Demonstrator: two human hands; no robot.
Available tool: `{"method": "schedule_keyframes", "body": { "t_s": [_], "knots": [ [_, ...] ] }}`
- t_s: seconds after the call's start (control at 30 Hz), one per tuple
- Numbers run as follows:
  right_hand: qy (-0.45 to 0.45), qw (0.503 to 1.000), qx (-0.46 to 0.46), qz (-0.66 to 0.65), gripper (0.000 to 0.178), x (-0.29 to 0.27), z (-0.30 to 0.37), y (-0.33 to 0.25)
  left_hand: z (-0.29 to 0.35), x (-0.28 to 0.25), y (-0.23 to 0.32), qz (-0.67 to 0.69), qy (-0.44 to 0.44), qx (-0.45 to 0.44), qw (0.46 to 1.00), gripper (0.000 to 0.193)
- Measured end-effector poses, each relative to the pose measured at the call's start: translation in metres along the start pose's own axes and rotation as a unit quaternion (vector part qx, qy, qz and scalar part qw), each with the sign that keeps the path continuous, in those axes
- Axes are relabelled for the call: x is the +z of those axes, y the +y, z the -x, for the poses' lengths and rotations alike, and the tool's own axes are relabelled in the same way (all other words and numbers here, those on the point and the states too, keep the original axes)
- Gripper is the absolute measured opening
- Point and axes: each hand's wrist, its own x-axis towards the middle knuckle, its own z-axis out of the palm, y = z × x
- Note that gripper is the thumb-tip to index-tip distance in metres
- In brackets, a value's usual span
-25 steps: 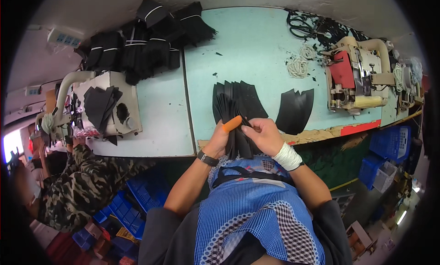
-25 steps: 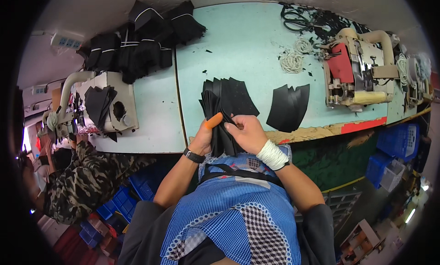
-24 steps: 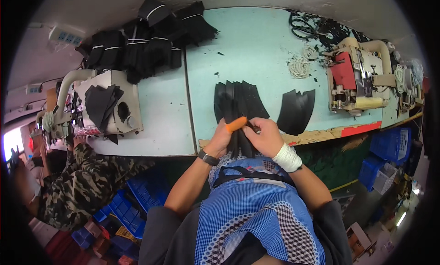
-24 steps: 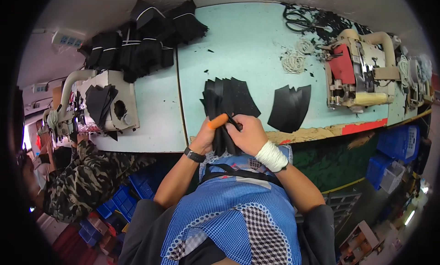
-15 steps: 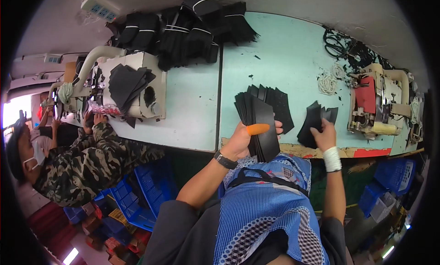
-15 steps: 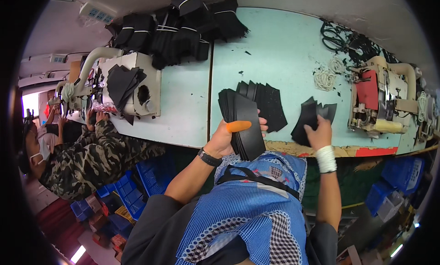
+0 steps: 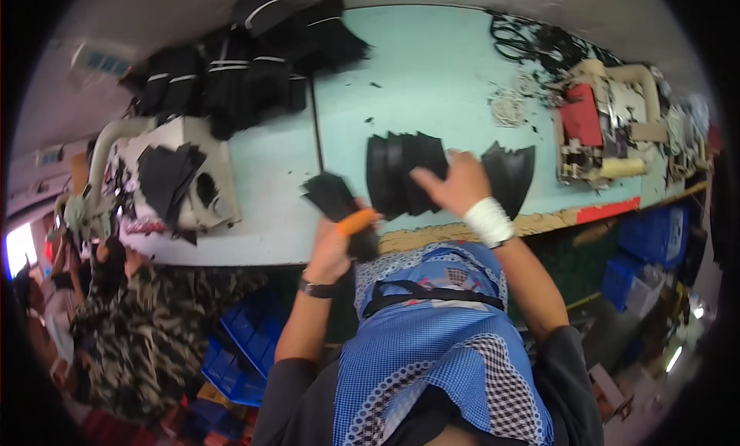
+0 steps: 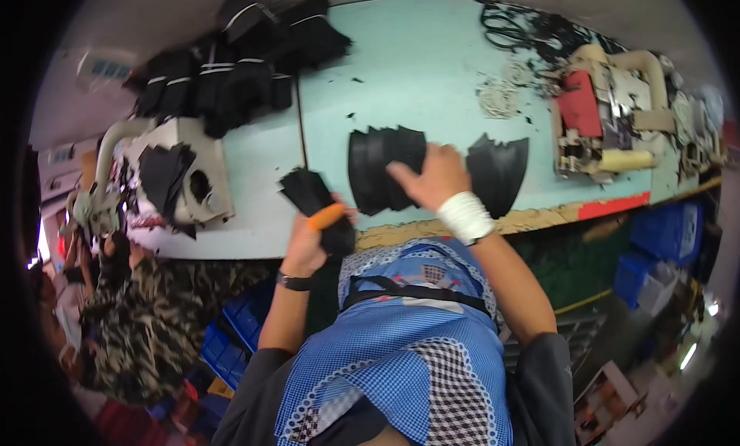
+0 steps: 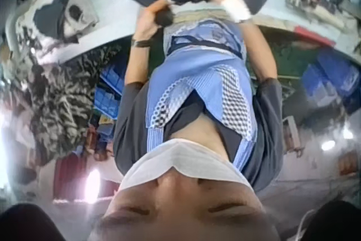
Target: The person sorts and counts a stack of black material pieces by hand, then feeds them one by one into a skiving machine.
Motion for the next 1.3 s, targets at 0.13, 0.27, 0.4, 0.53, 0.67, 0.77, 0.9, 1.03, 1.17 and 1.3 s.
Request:
{"method": "schedule_keyframes", "body": {
  "t_s": [0.13,0.27,0.4,0.53,0.67,0.77,0.9,1.03,1.17,1.3],
  "knots": [
    [-0.019,0.991,-0.041,0.127,0.106,0.035,0.018,-0.029,-0.018,-0.010,0.005,0.005,0.080,-0.039,0.996,0.021],
    [-0.061,0.991,-0.022,0.116,0.104,0.033,0.017,-0.035,-0.035,-0.002,-0.018,-0.063,0.071,-0.013,0.995,0.022],
    [-0.057,0.992,-0.026,0.109,0.102,0.041,0.015,-0.045,-0.042,0.009,-0.023,-0.082,0.030,0.001,0.996,0.020],
    [-0.087,0.993,-0.009,0.083,0.100,0.037,0.010,-0.054,-0.042,0.010,-0.020,-0.052,-0.012,-0.016,0.998,0.019],
    [-0.085,0.993,-0.017,0.082,0.093,0.033,0.007,-0.060,-0.039,0.000,-0.019,0.028,0.002,-0.030,0.999,0.019],
    [-0.047,0.991,-0.058,0.110,0.085,0.045,0.011,-0.053,-0.032,-0.003,-0.016,0.031,0.028,-0.031,0.999,0.020],
    [-0.033,0.992,-0.102,0.071,0.087,0.043,0.015,-0.047,-0.028,-0.001,-0.015,0.004,0.030,-0.028,0.999,0.023],
    [-0.021,0.986,-0.098,0.134,0.100,0.047,0.011,-0.067,-0.039,-0.001,-0.029,-0.021,0.044,0.000,0.999,0.014],
    [-0.087,0.985,-0.091,0.114,0.096,0.043,0.011,-0.053,-0.015,0.017,-0.015,-0.070,0.091,-0.001,0.993,0.018],
    [-0.084,0.985,-0.106,0.111,0.094,0.040,0.013,-0.053,-0.009,0.016,-0.019,-0.064,0.099,0.015,0.993,0.016]
  ]
}}
